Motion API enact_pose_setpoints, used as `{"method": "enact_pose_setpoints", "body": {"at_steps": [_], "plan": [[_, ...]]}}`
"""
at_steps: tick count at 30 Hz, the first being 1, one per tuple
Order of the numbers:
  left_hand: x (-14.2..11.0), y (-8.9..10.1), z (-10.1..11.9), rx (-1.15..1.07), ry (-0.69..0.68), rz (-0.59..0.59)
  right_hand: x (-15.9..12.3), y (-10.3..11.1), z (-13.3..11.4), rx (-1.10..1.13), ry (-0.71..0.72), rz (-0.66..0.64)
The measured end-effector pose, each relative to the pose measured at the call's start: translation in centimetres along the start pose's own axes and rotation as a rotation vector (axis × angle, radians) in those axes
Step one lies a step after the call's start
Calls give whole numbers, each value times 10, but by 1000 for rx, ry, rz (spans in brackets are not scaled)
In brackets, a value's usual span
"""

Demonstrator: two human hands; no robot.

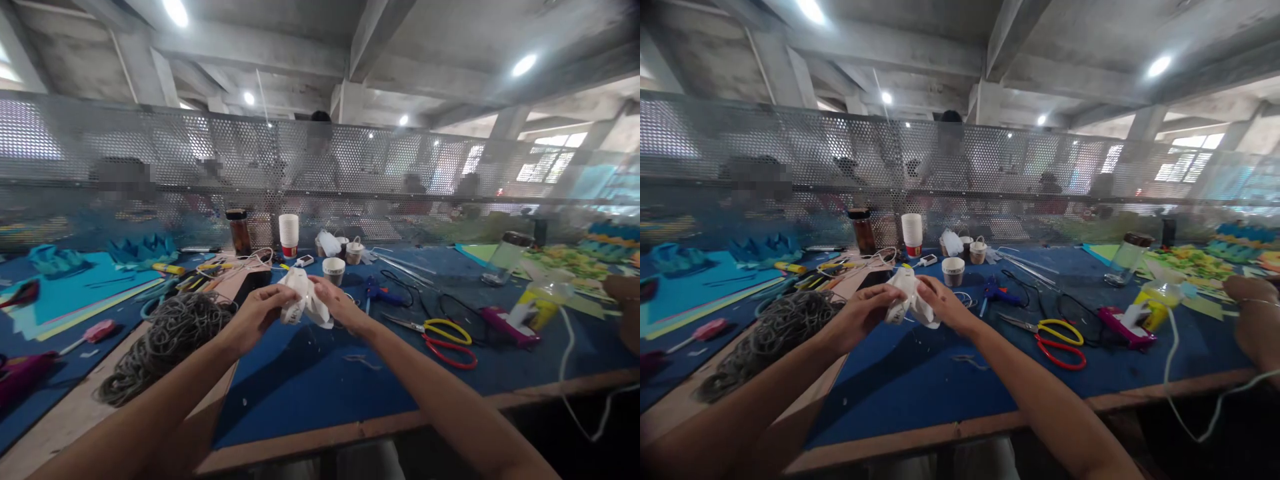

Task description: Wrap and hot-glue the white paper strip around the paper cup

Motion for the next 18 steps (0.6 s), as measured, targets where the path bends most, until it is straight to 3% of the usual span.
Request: {"method": "enact_pose_setpoints", "body": {"at_steps": [4,6,8,12,18], "plan": [[5,5,10,-92,-88,107,-6,-10,3,159,-107,-256],[6,9,12,-119,-92,171,-5,-11,7,132,-152,-223],[4,12,9,-148,-35,189,-3,-9,10,102,-161,-97],[-2,8,-4,-189,96,77,-3,-7,9,62,-45,35],[-10,-5,-12,-181,98,-131,-8,-12,-2,-241,195,2]]}}
Point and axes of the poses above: each hand's wrist, its own x-axis towards the middle knuckle, its own y-axis out of the back of the hand, z = x × y, the point moved 3 cm from there along x, towards the middle knuckle, and after that the axes turned 8 degrees about -y, right-handed, at the moved point
